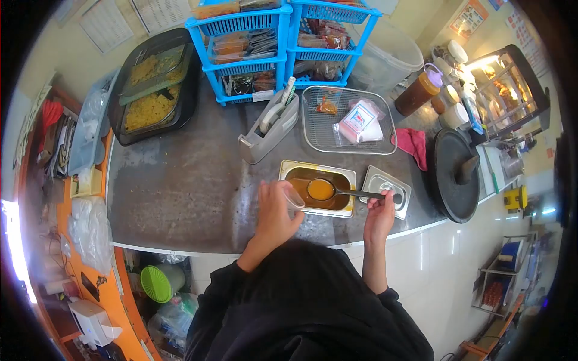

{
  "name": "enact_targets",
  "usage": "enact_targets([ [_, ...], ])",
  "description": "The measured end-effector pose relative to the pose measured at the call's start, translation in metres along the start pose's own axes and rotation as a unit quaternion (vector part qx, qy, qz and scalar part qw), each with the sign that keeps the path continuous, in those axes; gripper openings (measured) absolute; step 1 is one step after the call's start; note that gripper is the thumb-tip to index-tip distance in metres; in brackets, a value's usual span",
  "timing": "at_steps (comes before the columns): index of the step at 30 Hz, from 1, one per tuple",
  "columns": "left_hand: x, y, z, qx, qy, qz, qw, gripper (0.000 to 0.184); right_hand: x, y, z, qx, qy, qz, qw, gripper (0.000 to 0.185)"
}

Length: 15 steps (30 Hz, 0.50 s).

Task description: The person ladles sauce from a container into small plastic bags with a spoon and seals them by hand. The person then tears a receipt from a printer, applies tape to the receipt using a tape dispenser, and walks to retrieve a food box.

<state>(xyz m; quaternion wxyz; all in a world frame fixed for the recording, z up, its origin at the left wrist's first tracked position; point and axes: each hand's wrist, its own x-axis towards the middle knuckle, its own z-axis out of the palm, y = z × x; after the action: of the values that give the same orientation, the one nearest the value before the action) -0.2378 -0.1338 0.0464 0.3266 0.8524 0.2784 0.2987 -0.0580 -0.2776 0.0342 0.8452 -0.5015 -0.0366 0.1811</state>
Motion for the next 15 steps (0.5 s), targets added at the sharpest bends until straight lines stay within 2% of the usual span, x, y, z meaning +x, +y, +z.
enact_targets([
  [8,0.016,0.011,0.01,0.054,-0.02,0.034,0.998,0.049,-0.008,-0.023,0.011,-0.02,0.003,-0.042,0.999,0.03],
  [15,0.022,0.014,0.014,0.045,-0.03,0.05,0.997,0.049,-0.009,-0.022,0.017,-0.043,0.015,-0.077,0.996,0.031],
])
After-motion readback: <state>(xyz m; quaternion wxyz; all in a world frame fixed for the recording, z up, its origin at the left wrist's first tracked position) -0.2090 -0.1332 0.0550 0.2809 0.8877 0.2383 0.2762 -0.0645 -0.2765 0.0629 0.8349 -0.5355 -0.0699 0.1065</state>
